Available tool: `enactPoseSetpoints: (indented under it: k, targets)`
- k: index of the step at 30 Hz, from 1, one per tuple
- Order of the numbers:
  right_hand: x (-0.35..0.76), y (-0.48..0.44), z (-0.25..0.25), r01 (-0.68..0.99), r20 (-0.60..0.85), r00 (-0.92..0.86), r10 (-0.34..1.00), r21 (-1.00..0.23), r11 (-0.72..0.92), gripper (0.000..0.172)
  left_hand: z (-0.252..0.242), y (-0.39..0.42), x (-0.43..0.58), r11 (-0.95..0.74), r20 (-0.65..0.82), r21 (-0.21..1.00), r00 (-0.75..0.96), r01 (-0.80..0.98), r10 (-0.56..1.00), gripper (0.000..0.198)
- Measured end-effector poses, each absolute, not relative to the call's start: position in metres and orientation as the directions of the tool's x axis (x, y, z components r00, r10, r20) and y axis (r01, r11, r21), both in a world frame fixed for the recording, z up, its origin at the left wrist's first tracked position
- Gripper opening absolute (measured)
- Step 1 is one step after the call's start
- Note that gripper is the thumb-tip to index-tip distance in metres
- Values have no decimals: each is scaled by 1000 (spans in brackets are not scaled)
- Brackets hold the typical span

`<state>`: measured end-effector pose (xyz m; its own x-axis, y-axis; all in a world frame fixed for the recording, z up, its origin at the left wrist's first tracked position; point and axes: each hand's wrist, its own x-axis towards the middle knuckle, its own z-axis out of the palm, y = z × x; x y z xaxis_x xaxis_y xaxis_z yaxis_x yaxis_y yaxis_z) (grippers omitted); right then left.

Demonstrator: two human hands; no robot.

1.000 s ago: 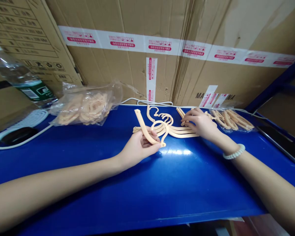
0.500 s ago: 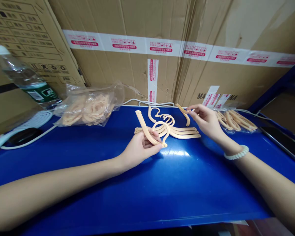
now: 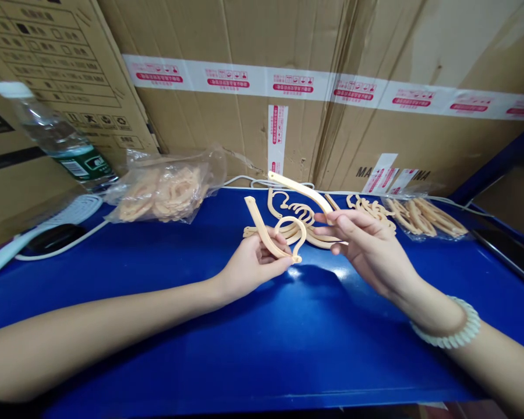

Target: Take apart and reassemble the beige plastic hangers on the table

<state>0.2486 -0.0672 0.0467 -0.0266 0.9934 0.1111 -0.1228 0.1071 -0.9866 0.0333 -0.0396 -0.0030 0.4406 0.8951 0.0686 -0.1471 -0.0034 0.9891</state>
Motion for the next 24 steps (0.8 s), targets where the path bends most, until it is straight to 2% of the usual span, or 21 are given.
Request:
enactPoseSetpoints:
  k: [5, 9, 15, 21, 24]
  targets:
    - [248, -64, 29, -269, -42, -38, 998, -962, -51, 27, -3, -39, 33, -33, 88, 991, 433, -133, 897, 36]
    - [250, -61, 21, -325, -85, -20, 996, -942, -87, 37, -4, -39, 33, -53, 99, 992, 443, -115, 891, 37]
    - [242, -69, 21, -293, -161, -121, 979, -937, -190, 27, -3, -39, 34, -41, 93, 991, 432, -127, 897, 36]
    - [237, -73, 17, -160, -106, -207, 973, -977, -141, 29, -1, -41, 33, -74, 123, 990, 462, -123, 878, 33]
    - [237, -71, 12, -161, -104, -250, 963, -976, -147, 28, -2, -41, 33, -98, 137, 990, 490, -104, 861, 31]
